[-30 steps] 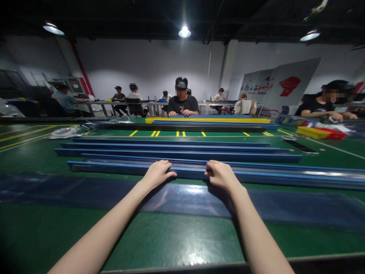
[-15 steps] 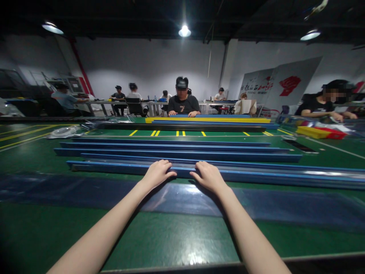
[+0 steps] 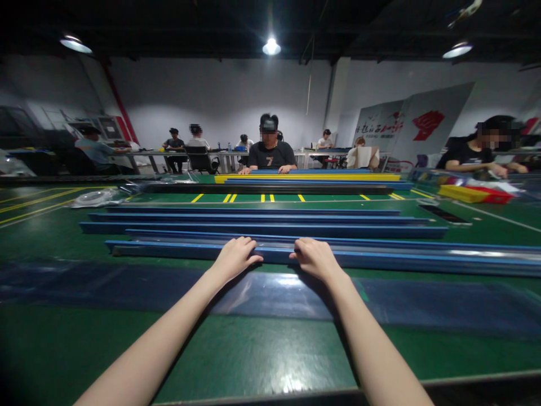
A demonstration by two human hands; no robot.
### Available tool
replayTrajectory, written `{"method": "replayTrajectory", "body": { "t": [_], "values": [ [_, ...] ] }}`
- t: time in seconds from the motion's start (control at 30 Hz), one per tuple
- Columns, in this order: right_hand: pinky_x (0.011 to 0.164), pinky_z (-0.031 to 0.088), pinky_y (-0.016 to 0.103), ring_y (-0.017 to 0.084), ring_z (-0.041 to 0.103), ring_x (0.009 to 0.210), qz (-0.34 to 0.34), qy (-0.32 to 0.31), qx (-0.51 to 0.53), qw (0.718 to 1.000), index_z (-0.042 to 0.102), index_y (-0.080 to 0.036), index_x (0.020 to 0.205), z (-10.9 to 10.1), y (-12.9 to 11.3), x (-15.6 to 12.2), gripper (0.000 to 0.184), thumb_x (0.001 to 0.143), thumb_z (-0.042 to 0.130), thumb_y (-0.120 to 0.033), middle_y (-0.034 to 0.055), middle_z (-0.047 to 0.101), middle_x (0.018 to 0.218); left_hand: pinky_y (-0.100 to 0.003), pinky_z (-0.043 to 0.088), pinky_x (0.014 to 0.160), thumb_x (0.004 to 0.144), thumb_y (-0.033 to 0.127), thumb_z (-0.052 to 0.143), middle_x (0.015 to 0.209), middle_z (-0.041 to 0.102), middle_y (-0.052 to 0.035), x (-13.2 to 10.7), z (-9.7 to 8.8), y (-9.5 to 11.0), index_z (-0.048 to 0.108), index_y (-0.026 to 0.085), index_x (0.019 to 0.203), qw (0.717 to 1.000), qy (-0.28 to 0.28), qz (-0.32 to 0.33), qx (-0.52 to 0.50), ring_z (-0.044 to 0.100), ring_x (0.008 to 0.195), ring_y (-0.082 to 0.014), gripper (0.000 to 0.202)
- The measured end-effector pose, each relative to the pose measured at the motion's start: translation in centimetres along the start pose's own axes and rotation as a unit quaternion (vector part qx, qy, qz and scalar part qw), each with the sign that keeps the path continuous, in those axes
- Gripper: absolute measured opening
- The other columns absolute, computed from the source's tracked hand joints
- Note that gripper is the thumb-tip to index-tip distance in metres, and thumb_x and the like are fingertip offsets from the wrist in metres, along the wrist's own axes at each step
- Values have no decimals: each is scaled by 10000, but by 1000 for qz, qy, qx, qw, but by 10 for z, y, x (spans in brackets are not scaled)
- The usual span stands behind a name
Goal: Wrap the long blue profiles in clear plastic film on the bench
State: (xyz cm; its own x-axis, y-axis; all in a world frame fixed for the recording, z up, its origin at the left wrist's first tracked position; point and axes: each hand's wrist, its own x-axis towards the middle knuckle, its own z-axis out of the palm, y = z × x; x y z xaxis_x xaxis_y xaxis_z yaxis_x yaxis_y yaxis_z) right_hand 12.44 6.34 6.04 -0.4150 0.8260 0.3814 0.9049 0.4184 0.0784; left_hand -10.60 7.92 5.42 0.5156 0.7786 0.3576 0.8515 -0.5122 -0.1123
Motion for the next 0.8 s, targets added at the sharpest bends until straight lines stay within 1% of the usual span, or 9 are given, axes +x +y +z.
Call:
{"method": "replayTrajectory", "body": {
  "t": [0.13, 0.27, 0.53, 0.67, 0.8],
  "values": [
    [538, 232, 246, 151, 549, 694, 29, -9, -9, 999, 541, -183, 712, -3, 9, -6, 222, 837, 432, -330, 37, 616, 762, -312, 374, 722, 787, 451, 532, 924, 600, -45, -1, 2, -1, 552, 168, 877, 1000, 2, 5, 6, 529, 898, -209, 297],
    [541, 238, 243, 157, 547, 701, 40, -16, -12, 999, 538, -186, 698, -5, 11, -7, 217, 824, 429, -325, 45, 618, 761, -313, 366, 729, 783, 438, 545, 940, 592, -45, -1, 4, -3, 551, 173, 884, 1000, 7, 9, 7, 518, 906, -207, 284],
    [611, 304, 247, 182, 557, 798, 37, -30, -18, 999, 560, -176, 821, -3, 9, -7, 248, 840, 405, -368, 65, 623, 853, -308, 357, 727, 782, 432, 549, 942, 576, -50, -1, 6, -2, 553, 174, 892, 1000, 11, 8, -3, 508, 903, -201, 280],
    [630, 323, 255, 190, 558, 834, 38, -47, -27, 998, 575, -176, 836, -2, 3, -6, 305, 857, 381, -410, 81, 625, 912, -308, 354, 721, 785, 430, 546, 956, 572, -49, -1, 5, -2, 553, 180, 890, 1000, 9, 7, -9, 503, 901, -200, 272],
    [628, 323, 255, 180, 555, 809, 16, -44, -31, 998, 575, -172, 834, 1, -4, -3, 334, 879, 350, -415, 77, 620, 874, -304, 353, 716, 786, 427, 546, 962, 569, -48, -1, 5, -1, 555, 181, 886, 1000, 13, 6, -7, 499, 903, -198, 266]
  ]
}}
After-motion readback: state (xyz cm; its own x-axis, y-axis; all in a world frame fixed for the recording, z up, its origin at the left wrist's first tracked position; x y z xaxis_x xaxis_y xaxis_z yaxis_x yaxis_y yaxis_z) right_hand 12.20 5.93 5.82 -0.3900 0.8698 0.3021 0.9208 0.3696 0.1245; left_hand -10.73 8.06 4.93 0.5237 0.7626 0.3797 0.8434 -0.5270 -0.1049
